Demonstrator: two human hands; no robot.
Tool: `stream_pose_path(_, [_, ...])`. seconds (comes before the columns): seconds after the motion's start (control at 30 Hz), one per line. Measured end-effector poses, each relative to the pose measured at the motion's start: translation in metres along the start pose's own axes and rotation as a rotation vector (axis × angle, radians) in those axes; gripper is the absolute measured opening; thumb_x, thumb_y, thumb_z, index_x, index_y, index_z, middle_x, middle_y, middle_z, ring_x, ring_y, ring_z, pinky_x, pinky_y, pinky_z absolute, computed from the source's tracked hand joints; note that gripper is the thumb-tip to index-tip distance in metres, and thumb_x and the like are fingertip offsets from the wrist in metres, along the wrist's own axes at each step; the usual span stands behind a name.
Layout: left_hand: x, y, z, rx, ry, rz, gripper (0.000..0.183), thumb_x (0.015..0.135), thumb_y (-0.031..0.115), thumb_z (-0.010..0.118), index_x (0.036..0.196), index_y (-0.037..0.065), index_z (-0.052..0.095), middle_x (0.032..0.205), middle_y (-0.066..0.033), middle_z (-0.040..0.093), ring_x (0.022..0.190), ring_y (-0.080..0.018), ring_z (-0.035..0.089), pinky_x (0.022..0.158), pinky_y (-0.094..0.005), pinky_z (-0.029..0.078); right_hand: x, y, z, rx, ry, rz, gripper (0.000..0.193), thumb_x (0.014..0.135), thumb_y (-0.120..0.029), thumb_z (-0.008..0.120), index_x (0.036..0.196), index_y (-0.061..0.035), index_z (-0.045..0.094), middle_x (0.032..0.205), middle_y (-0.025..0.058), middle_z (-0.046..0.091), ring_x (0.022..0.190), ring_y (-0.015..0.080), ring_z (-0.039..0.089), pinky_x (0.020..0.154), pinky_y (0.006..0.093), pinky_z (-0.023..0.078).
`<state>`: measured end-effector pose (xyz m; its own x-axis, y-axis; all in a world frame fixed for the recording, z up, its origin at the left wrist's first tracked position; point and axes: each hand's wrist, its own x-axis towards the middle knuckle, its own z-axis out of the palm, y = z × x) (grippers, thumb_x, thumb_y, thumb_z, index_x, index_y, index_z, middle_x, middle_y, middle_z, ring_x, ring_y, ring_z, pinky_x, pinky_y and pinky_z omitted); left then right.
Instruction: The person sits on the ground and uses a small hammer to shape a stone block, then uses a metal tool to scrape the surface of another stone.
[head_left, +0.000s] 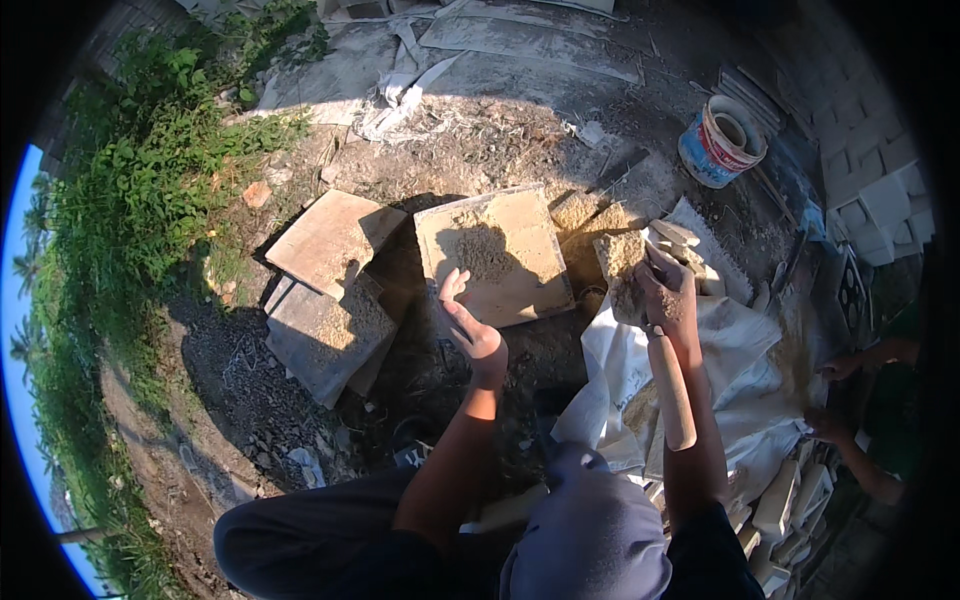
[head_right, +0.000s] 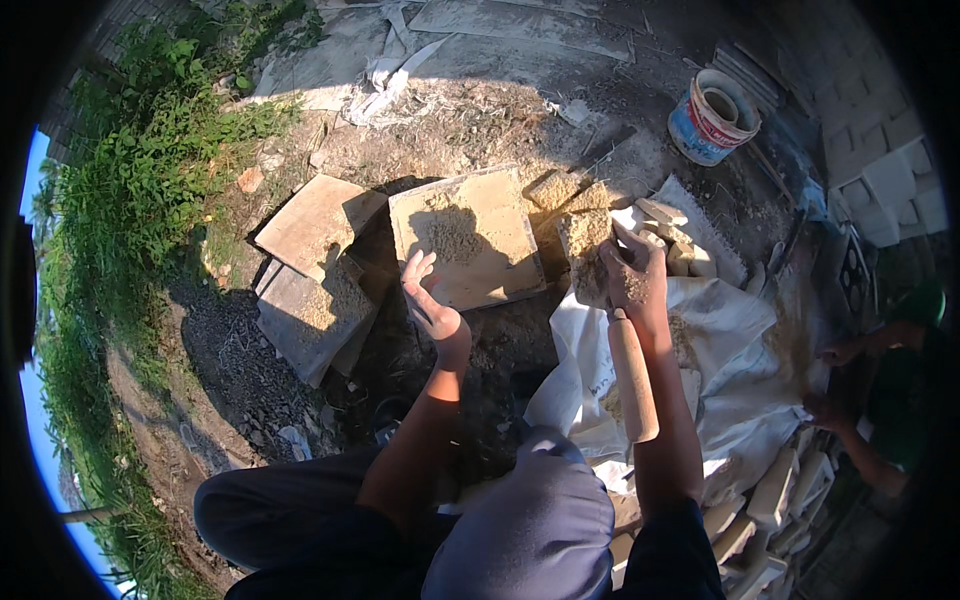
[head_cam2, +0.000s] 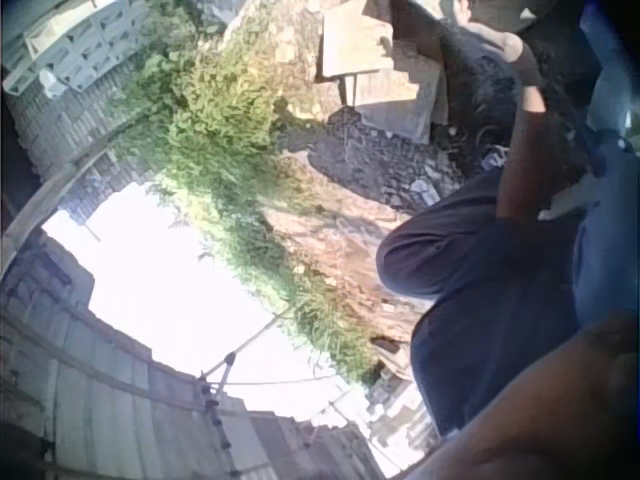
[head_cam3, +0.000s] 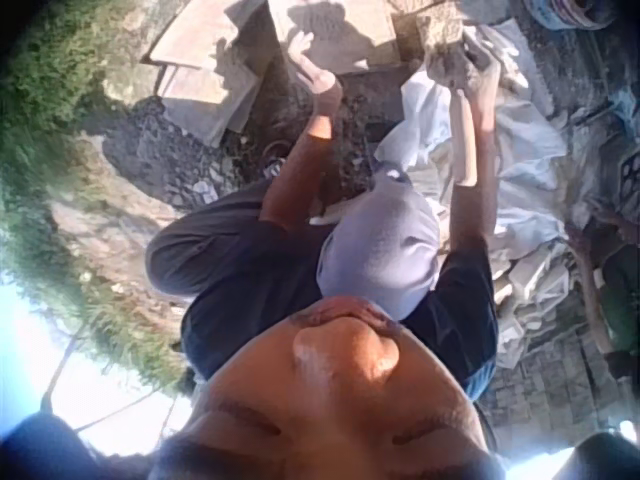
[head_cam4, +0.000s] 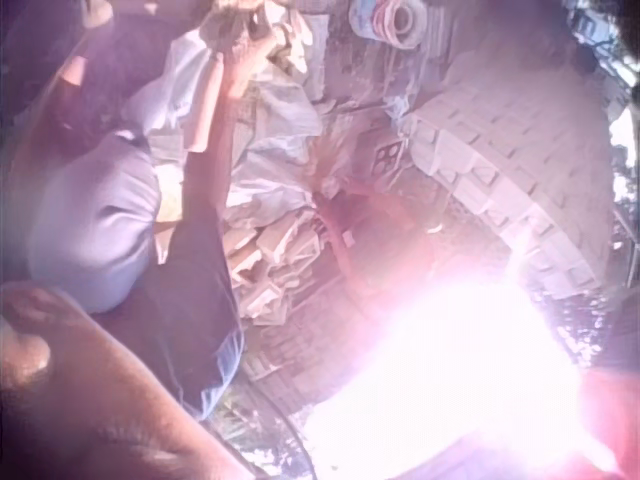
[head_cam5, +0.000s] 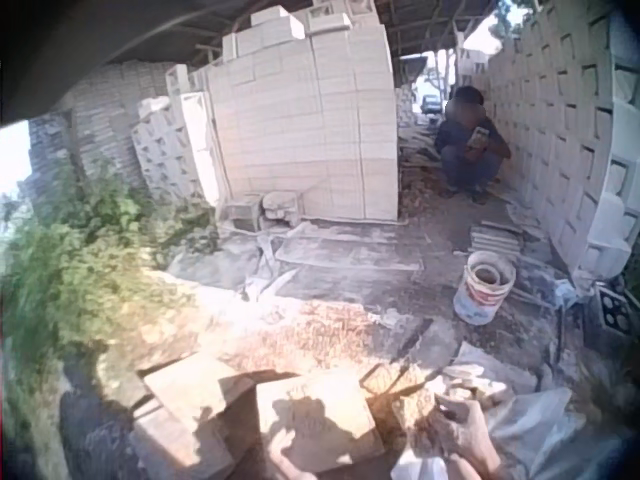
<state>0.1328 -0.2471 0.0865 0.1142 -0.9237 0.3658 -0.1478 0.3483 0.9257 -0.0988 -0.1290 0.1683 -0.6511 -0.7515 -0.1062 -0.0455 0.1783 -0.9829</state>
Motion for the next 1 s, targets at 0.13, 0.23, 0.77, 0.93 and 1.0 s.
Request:
stream_pose_path(0.13, [0.020, -0.008, 0.009, -0.067, -0.074, -0.066, 0.079, 0.111, 0.057, 0.011, 0.140, -0.001, 0.055, 0.138, -0.0189, 0.062, 0.131, -0.0302, 0.055, 0.112, -0.0434, 0.041, 0.028, -0.017, 0.062, -0.501, 0.048, -0.266, 0.038, 0.092, -0.012, 0.066, 0.128, 0.0001, 0.069, 0.080, 0.0242, 0.069, 0.071, 0.0248, 0.071, 0.069, 0.0384, 0.054])
stream_pose_path(0.23, [-0.011, -0.022, 0.050, -0.204, -0.325, -0.186, 0.074, 0.113, 0.052, 0.013, 0.155, -0.002, 0.039, 0.156, -0.0232, 0.046, 0.147, -0.0349, 0.042, 0.126, -0.0440, 0.025, 0.032, -0.018, 0.060, -0.861, 0.048, -0.347, 0.039, 0.092, -0.012, 0.064, 0.131, -0.0096, 0.070, 0.089, 0.0253, 0.071, 0.076, 0.0401, 0.072, 0.067, 0.0447, 0.055])
stream_pose_path(0.77, [-0.020, 0.028, -0.008, -0.111, -0.428, 0.192, 0.042, 0.106, 0.021, 0.049, 0.140, -0.002, 0.057, 0.140, -0.0219, 0.061, 0.136, -0.0415, 0.054, 0.115, -0.0480, 0.041, -0.030, 0.031, -0.044, -0.158, 0.547, -0.464, 0.037, 0.103, -0.016, 0.065, 0.134, 0.0029, 0.066, 0.094, 0.0070, 0.075, 0.078, 0.0073, 0.061, 0.070, 0.0236, 0.049])
stream_pose_path(0.93, [-0.075, 0.052, 0.017, -0.009, -0.710, 0.118, 0.066, 0.097, 0.033, 0.069, 0.147, -0.003, 0.047, 0.142, -0.0265, 0.055, 0.132, -0.0454, 0.052, 0.113, -0.0522, 0.041, -0.075, 0.112, -0.112, -0.395, 0.645, 0.012, 0.036, 0.101, -0.020, 0.067, 0.130, 0.0019, 0.070, 0.098, 0.0087, 0.075, 0.085, 0.0125, 0.064, 0.076, 0.0314, 0.052])
stream_pose_path(1.0, [-0.099, 0.067, 0.051, 0.017, -0.844, 0.179, 0.090, 0.090, 0.048, 0.076, 0.154, -0.003, 0.037, 0.150, -0.0304, 0.046, 0.138, -0.0481, 0.044, 0.115, -0.0555, 0.037, -0.088, 0.186, -0.178, -0.478, 0.683, 0.029, 0.035, 0.100, -0.020, 0.067, 0.128, 0.0017, 0.071, 0.097, 0.0099, 0.076, 0.086, 0.0142, 0.064, 0.078, 0.0329, 0.052])
